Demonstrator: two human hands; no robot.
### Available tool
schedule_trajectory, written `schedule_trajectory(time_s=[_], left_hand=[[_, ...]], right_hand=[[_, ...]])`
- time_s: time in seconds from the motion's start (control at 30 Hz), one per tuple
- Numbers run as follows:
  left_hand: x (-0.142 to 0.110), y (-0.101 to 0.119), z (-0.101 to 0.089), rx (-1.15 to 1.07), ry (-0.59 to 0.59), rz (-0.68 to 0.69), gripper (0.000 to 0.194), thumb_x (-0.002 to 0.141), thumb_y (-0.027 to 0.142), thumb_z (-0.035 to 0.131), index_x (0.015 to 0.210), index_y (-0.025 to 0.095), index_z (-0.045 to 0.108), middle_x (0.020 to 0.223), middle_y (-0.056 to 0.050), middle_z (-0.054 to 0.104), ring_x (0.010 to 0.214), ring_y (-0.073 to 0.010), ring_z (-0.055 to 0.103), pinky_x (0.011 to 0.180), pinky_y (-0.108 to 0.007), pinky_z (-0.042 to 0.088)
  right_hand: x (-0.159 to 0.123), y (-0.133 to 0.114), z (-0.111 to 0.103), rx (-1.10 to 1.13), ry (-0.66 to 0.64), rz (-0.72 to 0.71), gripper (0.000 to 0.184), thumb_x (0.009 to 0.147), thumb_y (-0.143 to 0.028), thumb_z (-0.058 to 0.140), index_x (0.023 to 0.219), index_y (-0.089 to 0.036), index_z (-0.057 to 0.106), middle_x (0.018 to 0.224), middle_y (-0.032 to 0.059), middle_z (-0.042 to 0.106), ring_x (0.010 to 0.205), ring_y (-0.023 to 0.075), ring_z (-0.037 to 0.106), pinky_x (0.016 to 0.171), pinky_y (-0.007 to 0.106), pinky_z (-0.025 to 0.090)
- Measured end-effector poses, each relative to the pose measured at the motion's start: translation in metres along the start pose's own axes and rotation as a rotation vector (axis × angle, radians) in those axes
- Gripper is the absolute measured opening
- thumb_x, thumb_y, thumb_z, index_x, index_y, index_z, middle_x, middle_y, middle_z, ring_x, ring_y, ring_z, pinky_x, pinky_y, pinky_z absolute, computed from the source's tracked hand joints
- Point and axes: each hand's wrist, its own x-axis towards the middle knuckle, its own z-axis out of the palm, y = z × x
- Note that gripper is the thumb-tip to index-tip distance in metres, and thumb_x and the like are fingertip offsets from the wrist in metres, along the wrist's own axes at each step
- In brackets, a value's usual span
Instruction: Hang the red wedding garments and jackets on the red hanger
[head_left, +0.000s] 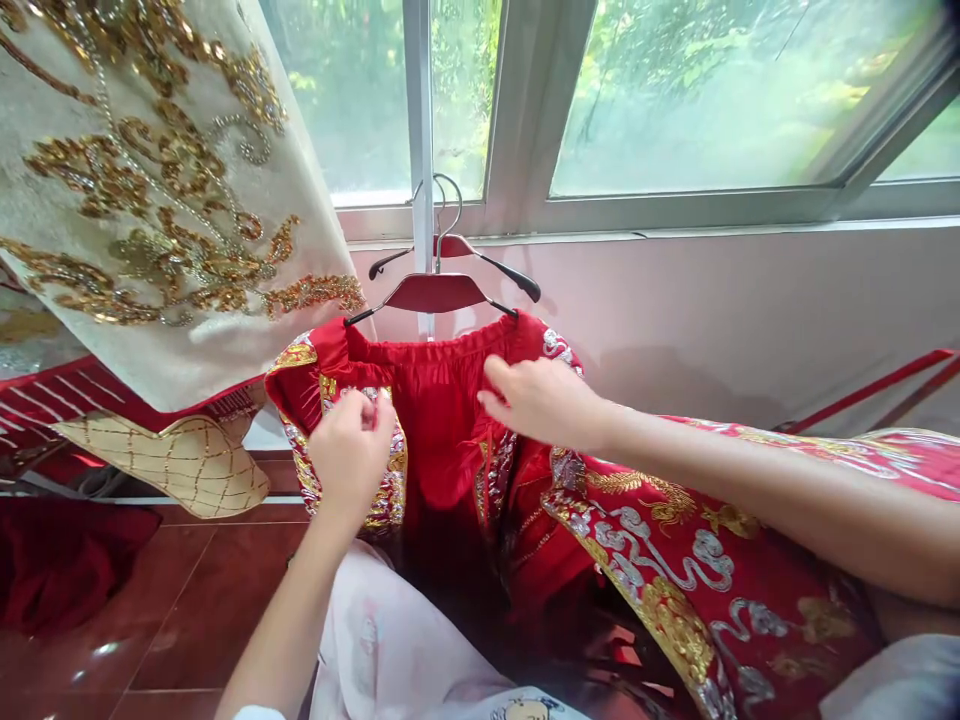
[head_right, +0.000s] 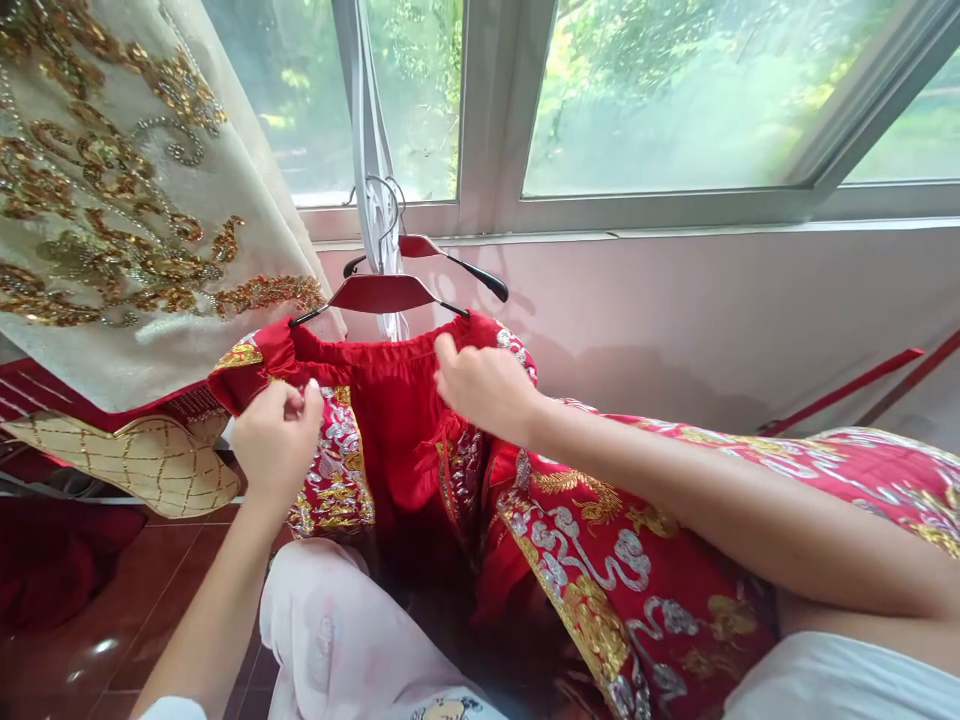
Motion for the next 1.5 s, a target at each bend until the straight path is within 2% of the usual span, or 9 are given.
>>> schedule_trajectory(time_s=[0.13,0.23,0.43,0.67,0.83,0.93,1.07,1.3,1.5], left_hand=[[-0.029,0.006,0.036,-0.051,-0.434,-0.082,0.026,0.087,0.034,0.049,0.069,0.018,0.059,0.064,-0.006,0.065,0.062,-0.0183,0.061,0.062,-0.027,0.041],[-0.032,-0.006,0.070,0.125,-0.493,-0.172,0.034,0.089,0.037,0.047,0.099,0.009,0.062,0.083,-0.017,0.070,0.079,-0.0283,0.068,0.065,-0.032,0.046],[-0.012,-0.019,0.092,0.252,-0.357,-0.242,0.039,0.092,0.041,0.043,0.105,0.009,0.061,0.091,-0.020,0.070,0.087,-0.0338,0.069,0.073,-0.039,0.050],[-0.004,-0.032,0.125,0.219,-0.248,-0.236,0.029,0.093,0.034,0.040,0.104,0.015,0.060,0.094,-0.017,0.071,0.086,-0.0339,0.069,0.072,-0.040,0.050],[-0.020,-0.032,0.107,0.124,-0.265,-0.278,0.026,0.092,0.023,0.035,0.086,0.016,0.060,0.080,-0.016,0.070,0.077,-0.0311,0.069,0.068,-0.038,0.049],[-0.048,-0.020,0.088,-0.263,-0.267,-0.309,0.026,0.091,0.028,0.037,0.076,0.019,0.056,0.068,-0.009,0.068,0.062,-0.0217,0.067,0.062,-0.031,0.049],[-0.095,0.001,0.079,-0.878,-0.395,-0.516,0.038,0.086,0.052,0.047,0.072,0.018,0.057,0.056,-0.003,0.063,0.048,-0.0169,0.060,0.049,-0.027,0.048],[-0.122,0.016,0.082,-1.242,-0.864,-0.547,0.048,0.082,0.064,0.050,0.074,0.019,0.065,0.058,-0.006,0.065,0.047,-0.0196,0.062,0.052,-0.034,0.054],[-0.125,0.000,0.096,-1.224,-0.823,-0.587,0.036,0.087,0.048,0.055,0.096,0.016,0.069,0.089,-0.013,0.072,0.065,-0.0192,0.068,0.064,-0.034,0.057]], right_hand=[[-0.013,-0.013,0.017,0.231,-0.561,-0.173,0.045,0.090,-0.050,0.047,0.074,-0.012,0.066,0.051,0.0084,0.059,0.056,0.0191,0.062,0.063,0.028,0.046],[-0.004,-0.009,0.045,0.425,-0.815,-0.096,0.056,0.092,-0.053,0.041,0.057,-0.012,0.059,0.043,0.0079,0.055,0.044,0.0150,0.057,0.055,0.026,0.048],[0.023,-0.004,0.075,0.973,-0.650,0.232,0.025,0.094,-0.035,0.050,0.090,-0.014,0.063,0.064,0.0040,0.067,0.044,0.0109,0.059,0.045,0.020,0.047],[0.022,0.003,0.086,1.192,-0.834,0.222,0.026,0.091,-0.035,0.053,0.099,-0.010,0.057,0.098,0.0129,0.068,0.060,0.0140,0.067,0.052,0.024,0.054],[0.021,0.004,0.100,1.421,-0.938,0.181,0.048,0.080,-0.032,0.069,0.120,-0.014,0.050,0.102,0.0108,0.068,0.077,0.0156,0.069,0.068,0.027,0.056],[0.022,0.001,0.102,1.516,-0.887,0.159,0.027,0.083,-0.032,0.068,0.099,-0.012,0.059,0.097,0.0106,0.069,0.079,0.0131,0.067,0.072,0.024,0.055],[0.022,-0.004,0.103,1.527,-0.817,0.168,0.025,0.085,-0.034,0.064,0.089,-0.010,0.065,0.097,0.0124,0.070,0.084,0.0135,0.066,0.074,0.023,0.053],[0.012,-0.015,0.090,1.699,-0.798,-0.110,0.040,0.073,-0.042,0.077,0.097,-0.010,0.072,0.098,0.0088,0.071,0.084,0.0116,0.064,0.075,0.021,0.049],[0.010,-0.014,0.091,1.762,-0.734,-0.137,0.029,0.066,-0.033,0.080,0.082,-0.011,0.069,0.072,0.0016,0.069,0.058,0.0069,0.057,0.056,0.020,0.041]])
